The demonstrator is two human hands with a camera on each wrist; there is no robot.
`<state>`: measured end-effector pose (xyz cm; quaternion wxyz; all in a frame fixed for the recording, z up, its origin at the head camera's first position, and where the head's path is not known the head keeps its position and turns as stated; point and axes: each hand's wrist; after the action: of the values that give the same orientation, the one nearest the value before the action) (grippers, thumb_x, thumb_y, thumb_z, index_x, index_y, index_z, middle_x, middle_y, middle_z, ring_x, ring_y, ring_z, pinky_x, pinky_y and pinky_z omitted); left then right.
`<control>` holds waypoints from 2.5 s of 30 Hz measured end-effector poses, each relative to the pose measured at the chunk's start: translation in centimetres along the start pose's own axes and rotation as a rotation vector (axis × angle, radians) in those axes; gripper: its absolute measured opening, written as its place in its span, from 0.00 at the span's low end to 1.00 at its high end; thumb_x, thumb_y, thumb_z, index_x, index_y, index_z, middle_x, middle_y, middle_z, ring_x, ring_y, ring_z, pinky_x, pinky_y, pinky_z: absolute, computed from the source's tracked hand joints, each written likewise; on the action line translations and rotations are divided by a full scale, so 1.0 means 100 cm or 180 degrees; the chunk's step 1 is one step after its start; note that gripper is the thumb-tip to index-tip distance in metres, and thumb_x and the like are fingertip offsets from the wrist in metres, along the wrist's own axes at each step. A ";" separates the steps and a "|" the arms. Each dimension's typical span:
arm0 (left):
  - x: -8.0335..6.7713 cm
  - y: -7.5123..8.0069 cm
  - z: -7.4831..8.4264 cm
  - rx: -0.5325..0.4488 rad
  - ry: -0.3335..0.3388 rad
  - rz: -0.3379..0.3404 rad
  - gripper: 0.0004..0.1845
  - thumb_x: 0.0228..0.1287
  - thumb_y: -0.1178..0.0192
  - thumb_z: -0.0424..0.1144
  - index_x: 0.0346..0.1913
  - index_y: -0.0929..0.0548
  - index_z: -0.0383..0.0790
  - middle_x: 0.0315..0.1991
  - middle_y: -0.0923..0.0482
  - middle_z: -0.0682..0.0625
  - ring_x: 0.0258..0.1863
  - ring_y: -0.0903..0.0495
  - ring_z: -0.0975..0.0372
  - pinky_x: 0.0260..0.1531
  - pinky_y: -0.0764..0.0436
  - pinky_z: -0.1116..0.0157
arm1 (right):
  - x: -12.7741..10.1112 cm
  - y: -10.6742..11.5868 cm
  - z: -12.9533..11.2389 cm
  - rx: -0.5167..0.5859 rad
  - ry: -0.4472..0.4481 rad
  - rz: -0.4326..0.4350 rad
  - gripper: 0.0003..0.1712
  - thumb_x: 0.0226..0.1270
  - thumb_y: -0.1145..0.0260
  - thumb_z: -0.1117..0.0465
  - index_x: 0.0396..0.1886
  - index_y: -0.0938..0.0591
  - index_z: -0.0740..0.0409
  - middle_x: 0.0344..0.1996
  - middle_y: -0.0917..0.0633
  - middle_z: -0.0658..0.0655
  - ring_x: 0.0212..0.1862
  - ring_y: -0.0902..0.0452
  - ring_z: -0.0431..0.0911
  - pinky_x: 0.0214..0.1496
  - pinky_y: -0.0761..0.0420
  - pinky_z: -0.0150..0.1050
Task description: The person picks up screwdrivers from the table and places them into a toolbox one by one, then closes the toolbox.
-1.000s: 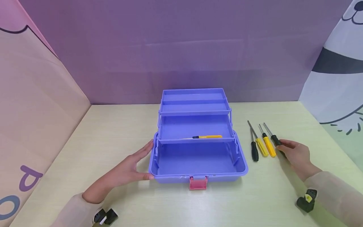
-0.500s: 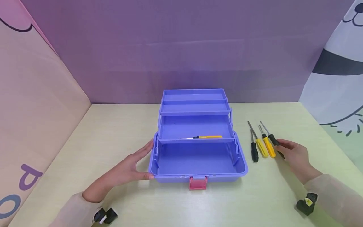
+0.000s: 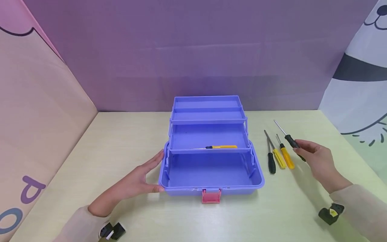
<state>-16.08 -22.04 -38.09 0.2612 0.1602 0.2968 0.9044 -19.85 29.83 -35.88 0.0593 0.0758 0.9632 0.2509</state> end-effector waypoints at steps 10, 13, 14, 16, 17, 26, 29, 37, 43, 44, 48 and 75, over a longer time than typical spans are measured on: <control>-0.001 0.000 0.000 -0.0039 -0.0018 -0.0002 0.53 0.50 0.28 0.43 0.73 0.51 0.35 0.75 0.58 0.45 0.73 0.56 0.48 0.64 0.50 0.75 | -0.005 0.004 -0.014 -0.0193 0.0526 0.0141 0.25 0.65 0.36 0.56 0.58 0.24 0.64 0.29 0.21 0.26 0.33 0.23 0.25 0.37 0.24 0.18; -0.001 0.000 0.000 -0.0011 -0.0006 -0.0007 0.53 0.50 0.28 0.43 0.73 0.51 0.36 0.75 0.58 0.46 0.73 0.55 0.48 0.65 0.49 0.72 | -0.008 0.003 -0.017 -0.0252 0.0548 0.0107 0.26 0.64 0.35 0.55 0.58 0.24 0.64 0.30 0.22 0.25 0.34 0.23 0.25 0.37 0.25 0.18; -0.001 0.000 0.000 -0.0001 -0.0002 -0.0008 0.53 0.51 0.29 0.43 0.73 0.51 0.36 0.75 0.58 0.46 0.73 0.55 0.48 0.66 0.49 0.70 | -0.009 0.002 -0.018 -0.0269 0.0556 0.0088 0.26 0.64 0.35 0.55 0.58 0.24 0.65 0.30 0.22 0.25 0.34 0.23 0.24 0.37 0.25 0.18; 0.000 0.000 0.000 0.0008 0.0011 -0.0013 0.53 0.51 0.29 0.43 0.74 0.52 0.37 0.75 0.58 0.46 0.73 0.55 0.48 0.67 0.48 0.65 | -0.011 0.002 -0.020 -0.0280 0.0579 0.0032 0.27 0.64 0.35 0.54 0.59 0.25 0.65 0.32 0.22 0.25 0.35 0.24 0.24 0.38 0.25 0.17; 0.000 0.000 0.000 0.0015 0.0014 -0.0016 0.53 0.51 0.29 0.44 0.74 0.52 0.37 0.75 0.58 0.46 0.73 0.55 0.48 0.67 0.48 0.62 | -0.012 0.002 -0.020 -0.0287 0.0603 0.0003 0.27 0.64 0.35 0.55 0.59 0.25 0.65 0.32 0.22 0.26 0.35 0.24 0.23 0.38 0.25 0.17; 0.000 0.000 0.002 -0.0022 -0.0016 -0.0023 0.53 0.51 0.29 0.43 0.73 0.52 0.35 0.75 0.58 0.45 0.72 0.55 0.46 0.66 0.49 0.68 | -0.018 -0.002 -0.028 -0.0383 0.0979 -0.0237 0.23 0.65 0.35 0.59 0.57 0.24 0.66 0.36 0.21 0.27 0.37 0.22 0.25 0.40 0.25 0.18; 0.000 0.001 0.002 -0.0008 -0.0018 -0.0018 0.53 0.50 0.29 0.43 0.73 0.52 0.35 0.75 0.58 0.44 0.72 0.55 0.46 0.65 0.49 0.69 | -0.019 -0.005 -0.032 -0.0394 0.1111 -0.0296 0.23 0.64 0.35 0.61 0.56 0.24 0.68 0.37 0.20 0.29 0.37 0.21 0.26 0.40 0.24 0.20; 0.000 0.001 0.002 0.0097 -0.0023 0.0007 0.53 0.50 0.28 0.43 0.73 0.51 0.35 0.75 0.57 0.44 0.72 0.54 0.46 0.66 0.47 0.55 | -0.018 -0.015 -0.039 -0.0272 0.1301 -0.0504 0.20 0.63 0.35 0.64 0.53 0.23 0.69 0.38 0.18 0.33 0.37 0.19 0.31 0.40 0.22 0.22; 0.000 0.001 0.001 0.0081 -0.0029 -0.0013 0.53 0.51 0.29 0.43 0.73 0.51 0.35 0.75 0.58 0.44 0.72 0.54 0.46 0.66 0.47 0.56 | -0.018 -0.023 -0.042 -0.0284 0.1432 -0.0570 0.20 0.62 0.34 0.65 0.53 0.22 0.68 0.38 0.18 0.33 0.37 0.19 0.31 0.38 0.21 0.23; 0.000 0.001 0.001 0.0088 -0.0027 -0.0012 0.53 0.51 0.29 0.43 0.73 0.51 0.36 0.75 0.58 0.44 0.72 0.54 0.46 0.66 0.46 0.55 | -0.018 -0.024 -0.043 -0.0267 0.1445 -0.0584 0.19 0.62 0.34 0.66 0.53 0.22 0.69 0.39 0.18 0.33 0.37 0.19 0.31 0.38 0.21 0.24; 0.001 0.001 0.002 0.0082 -0.0017 -0.0023 0.53 0.50 0.28 0.43 0.73 0.51 0.35 0.75 0.57 0.44 0.72 0.54 0.46 0.65 0.46 0.49 | -0.018 -0.029 -0.045 -0.0173 0.1484 -0.0647 0.19 0.62 0.35 0.67 0.53 0.22 0.70 0.40 0.19 0.33 0.37 0.19 0.32 0.39 0.21 0.24; 0.001 0.002 0.004 0.0067 0.0059 -0.0014 0.54 0.50 0.28 0.43 0.74 0.51 0.36 0.75 0.57 0.45 0.72 0.55 0.47 0.65 0.46 0.50 | -0.005 -0.061 -0.069 -0.0334 0.1684 -0.1175 0.17 0.62 0.36 0.70 0.51 0.19 0.66 0.46 0.17 0.64 0.39 0.18 0.39 0.41 0.20 0.26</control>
<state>-16.09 -21.91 -37.69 0.2587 0.1539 0.3091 0.9021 -21.09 21.17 -32.89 -0.1447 -0.1711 0.9285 0.2962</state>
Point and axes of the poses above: each hand's wrist, its own x-axis towards the middle knuckle, its own y-axis out of the back of the hand, z = x × y
